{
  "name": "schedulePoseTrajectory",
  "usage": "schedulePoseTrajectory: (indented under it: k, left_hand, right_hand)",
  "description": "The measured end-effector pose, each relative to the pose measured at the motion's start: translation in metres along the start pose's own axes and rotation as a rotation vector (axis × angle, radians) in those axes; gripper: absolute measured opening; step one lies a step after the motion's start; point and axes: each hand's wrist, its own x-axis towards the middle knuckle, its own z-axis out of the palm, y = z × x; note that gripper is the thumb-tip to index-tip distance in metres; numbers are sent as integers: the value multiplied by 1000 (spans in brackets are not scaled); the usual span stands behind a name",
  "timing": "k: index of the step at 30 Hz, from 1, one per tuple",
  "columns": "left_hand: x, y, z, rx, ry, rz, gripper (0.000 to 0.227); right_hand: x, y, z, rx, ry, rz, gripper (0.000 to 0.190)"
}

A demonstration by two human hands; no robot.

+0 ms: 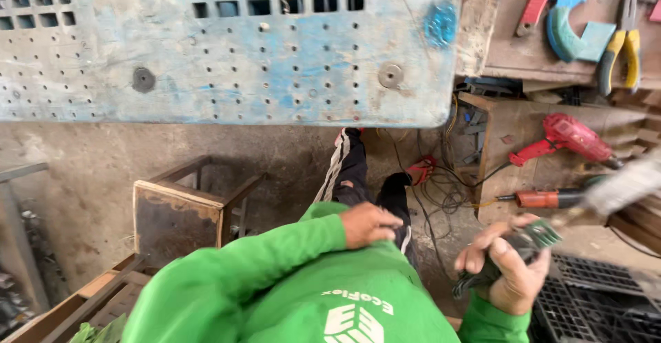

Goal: The person uses a red power drill to create holes in a blue plastic pallet and then uses a soldering iron to melt and smooth the edges of the holes. The person works on multiple holes in sequence, switching between drilling and melting.

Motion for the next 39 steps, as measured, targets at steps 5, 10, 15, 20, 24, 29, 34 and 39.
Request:
schedulePoseTrajectory:
  k: [5, 10, 15, 20, 24, 29, 34, 39]
  left_hand:
    - [-25, 84, -164, 347, 712, 99, 24]
    - [-4, 89, -246, 609, 987, 270, 24]
    - [-11, 76, -250, 663, 867, 329, 31]
    - [1, 53, -233, 749, 926, 264, 32]
    - [2, 50, -239, 730, 921, 289, 33]
    - [2, 55, -237, 709, 922, 267, 31]
    - [-2, 55, -243, 688, 853, 381, 27]
    - [-6, 59, -248, 608, 832, 461, 27]
  right_hand:
    - [19, 14, 102, -121, -82, 41, 42]
    - [29, 25, 155, -105, -161, -76, 48]
    - [38, 18, 182, -206, -209, -121, 65]
    - [44, 20, 171, -67, -287, 71, 68]
    - [54, 23, 179, -159, -318, 81, 62]
    - [48, 20, 172, -310, -295, 22, 62]
    - [46, 31, 189, -314, -241, -32, 64]
    - [49, 48, 216, -286, -158, -28, 61]
